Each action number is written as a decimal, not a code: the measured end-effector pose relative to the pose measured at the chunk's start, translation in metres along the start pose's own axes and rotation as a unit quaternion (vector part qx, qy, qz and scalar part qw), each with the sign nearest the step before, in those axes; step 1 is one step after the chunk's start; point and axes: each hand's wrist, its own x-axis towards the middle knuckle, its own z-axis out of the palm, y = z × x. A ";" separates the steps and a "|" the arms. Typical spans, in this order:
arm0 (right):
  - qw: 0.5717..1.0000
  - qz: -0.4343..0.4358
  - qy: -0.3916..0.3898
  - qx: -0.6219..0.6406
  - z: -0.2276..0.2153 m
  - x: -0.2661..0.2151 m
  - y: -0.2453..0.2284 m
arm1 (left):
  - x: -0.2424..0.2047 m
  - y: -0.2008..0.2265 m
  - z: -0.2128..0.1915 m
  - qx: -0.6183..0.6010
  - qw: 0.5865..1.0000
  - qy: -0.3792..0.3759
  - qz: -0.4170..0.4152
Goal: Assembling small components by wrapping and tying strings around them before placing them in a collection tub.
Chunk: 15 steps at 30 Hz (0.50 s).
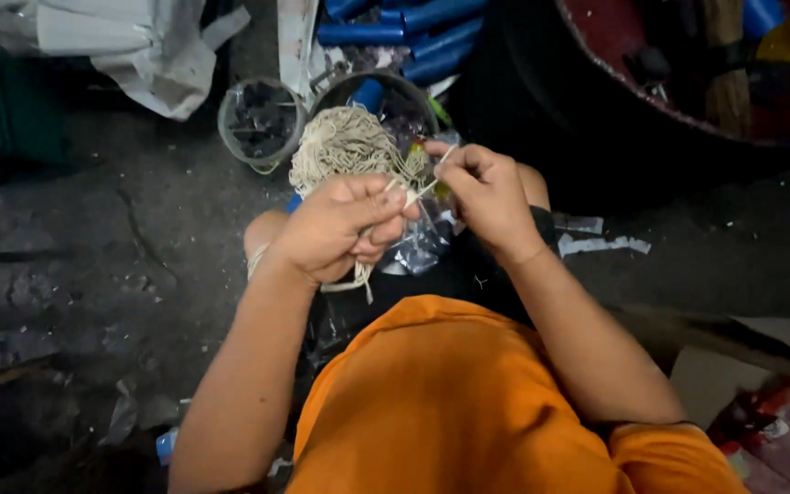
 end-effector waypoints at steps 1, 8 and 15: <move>0.998 0.024 -0.021 0.058 -0.002 -0.001 0.009 | 0.001 0.001 0.001 0.006 1.000 0.004 0.001; 0.999 -0.037 -0.025 -0.014 -0.036 0.024 0.036 | 0.004 0.020 0.003 0.036 0.999 0.036 0.020; 0.695 0.412 0.129 -0.575 -0.022 0.066 0.189 | -0.003 0.021 -0.030 0.666 0.703 0.002 0.249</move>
